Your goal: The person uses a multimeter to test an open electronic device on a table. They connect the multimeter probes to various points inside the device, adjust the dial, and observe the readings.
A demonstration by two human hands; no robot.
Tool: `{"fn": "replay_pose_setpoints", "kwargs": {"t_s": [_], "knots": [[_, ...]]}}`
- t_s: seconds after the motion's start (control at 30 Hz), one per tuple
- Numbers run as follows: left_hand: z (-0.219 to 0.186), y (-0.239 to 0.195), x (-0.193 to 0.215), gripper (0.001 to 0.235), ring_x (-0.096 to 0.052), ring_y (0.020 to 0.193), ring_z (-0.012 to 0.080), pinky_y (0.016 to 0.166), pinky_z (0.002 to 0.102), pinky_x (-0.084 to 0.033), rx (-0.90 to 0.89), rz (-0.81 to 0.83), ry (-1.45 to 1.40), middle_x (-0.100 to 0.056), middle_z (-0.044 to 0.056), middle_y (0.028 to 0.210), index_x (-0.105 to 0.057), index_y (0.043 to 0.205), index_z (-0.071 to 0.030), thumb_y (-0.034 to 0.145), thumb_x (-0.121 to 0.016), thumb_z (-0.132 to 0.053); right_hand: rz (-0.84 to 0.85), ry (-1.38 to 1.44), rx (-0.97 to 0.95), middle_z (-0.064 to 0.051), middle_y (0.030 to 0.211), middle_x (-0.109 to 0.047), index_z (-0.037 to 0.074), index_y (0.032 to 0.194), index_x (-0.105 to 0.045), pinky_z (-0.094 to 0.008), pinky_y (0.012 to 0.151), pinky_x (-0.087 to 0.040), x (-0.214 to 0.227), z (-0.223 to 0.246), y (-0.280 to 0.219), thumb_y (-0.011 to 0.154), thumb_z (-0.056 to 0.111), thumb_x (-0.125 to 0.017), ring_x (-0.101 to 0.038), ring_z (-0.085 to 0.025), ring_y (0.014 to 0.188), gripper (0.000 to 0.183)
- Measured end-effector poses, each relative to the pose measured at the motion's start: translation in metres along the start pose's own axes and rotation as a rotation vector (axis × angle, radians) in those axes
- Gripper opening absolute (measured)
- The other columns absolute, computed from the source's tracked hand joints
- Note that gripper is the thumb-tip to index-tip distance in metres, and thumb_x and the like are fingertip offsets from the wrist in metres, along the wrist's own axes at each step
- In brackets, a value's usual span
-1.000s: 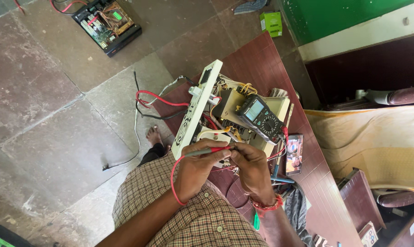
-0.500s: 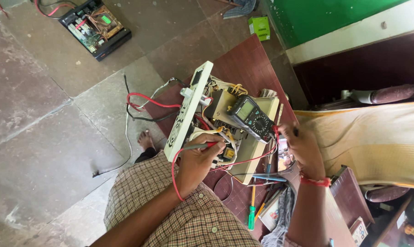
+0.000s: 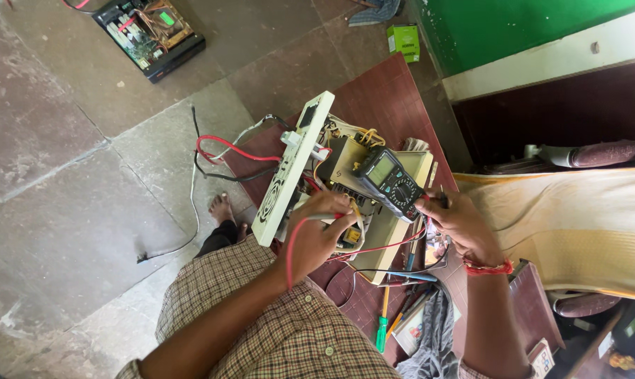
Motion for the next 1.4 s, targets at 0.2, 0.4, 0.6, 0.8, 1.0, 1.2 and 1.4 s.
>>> {"fn": "replay_pose_setpoints", "kwargs": {"t_s": [0.2, 0.4, 0.6, 0.8, 1.0, 1.2, 1.4], "knots": [[-0.019, 0.020, -0.032, 0.021, -0.042, 0.147, 0.0417, 0.122, 0.045, -0.039, -0.378, 0.169, 0.297, -0.048, 0.029, 0.151, -0.068, 0.084, 0.000, 0.083, -0.083, -0.015, 0.003, -0.097, 0.132, 0.004, 0.067, -0.055, 0.000, 0.099, -0.073, -0.027, 0.050, -0.035, -0.007, 0.012, -0.003, 0.094, 0.025, -0.073, -0.044, -0.006, 0.058, 0.026], [-0.014, 0.016, -0.048, 0.015, -0.036, 0.151, 0.0426, 0.130, 0.048, -0.027, -0.432, 0.294, 0.454, -0.053, 0.025, 0.138, -0.066, 0.087, 0.002, 0.087, -0.076, -0.009, -0.074, -0.171, 0.105, 0.002, 0.068, -0.055, 0.003, 0.100, -0.073, -0.028, 0.051, -0.036, -0.010, 0.022, -0.013, 0.094, 0.026, -0.071, -0.043, -0.007, 0.060, 0.024], [-0.015, 0.018, -0.047, 0.010, -0.034, 0.150, 0.0454, 0.128, 0.047, -0.028, -0.414, 0.287, 0.413, -0.048, 0.036, 0.144, -0.064, 0.086, 0.004, 0.086, -0.071, -0.002, -0.069, 0.019, 0.097, 0.004, 0.070, -0.056, 0.001, 0.100, -0.072, -0.024, 0.050, -0.034, -0.008, 0.021, -0.014, 0.092, 0.026, -0.073, -0.045, -0.006, 0.059, 0.026], [-0.014, 0.018, -0.040, 0.012, -0.037, 0.148, 0.0463, 0.123, 0.044, -0.035, -0.382, 0.256, 0.347, -0.040, 0.039, 0.152, -0.063, 0.089, 0.004, 0.083, -0.072, 0.000, 0.006, 0.232, -0.011, 0.002, 0.068, -0.050, 0.003, 0.087, -0.064, -0.024, 0.048, -0.034, -0.003, -0.006, -0.002, 0.095, 0.036, -0.072, -0.043, -0.006, 0.055, 0.035], [-0.010, 0.019, -0.039, 0.013, -0.039, 0.148, 0.0461, 0.121, 0.043, -0.040, -0.362, 0.223, 0.276, -0.039, 0.035, 0.155, -0.060, 0.086, 0.002, 0.084, -0.073, 0.001, 0.061, 0.241, -0.025, 0.006, 0.069, -0.049, 0.006, 0.089, -0.062, -0.024, 0.049, -0.034, -0.007, -0.005, 0.009, 0.093, 0.037, -0.075, -0.042, -0.005, 0.056, 0.034], [-0.009, 0.019, -0.036, 0.017, -0.039, 0.148, 0.0443, 0.119, 0.045, -0.042, -0.364, 0.213, 0.266, -0.039, 0.031, 0.157, -0.060, 0.085, 0.002, 0.084, -0.077, -0.002, 0.032, 0.222, -0.015, 0.007, 0.065, -0.048, 0.010, 0.090, -0.067, -0.024, 0.047, -0.032, -0.008, -0.003, 0.008, 0.090, 0.038, -0.073, -0.041, -0.006, 0.054, 0.030], [-0.026, 0.024, -0.018, 0.015, -0.055, 0.135, 0.0376, 0.110, 0.042, -0.048, -0.338, 0.073, 0.211, -0.058, 0.021, 0.142, -0.071, 0.088, -0.002, 0.082, -0.081, -0.011, -0.214, -0.166, 0.124, -0.001, 0.073, -0.057, 0.003, 0.096, -0.065, -0.026, 0.049, -0.037, -0.001, 0.025, -0.021, 0.104, 0.029, -0.060, -0.046, -0.008, 0.056, 0.028]]}}
Point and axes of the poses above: each hand's wrist, its own y-axis towards the middle knuckle, its own x-axis out of the back of the hand, z = x × y, the point moved 7 cm from there along y, towards the middle knuckle
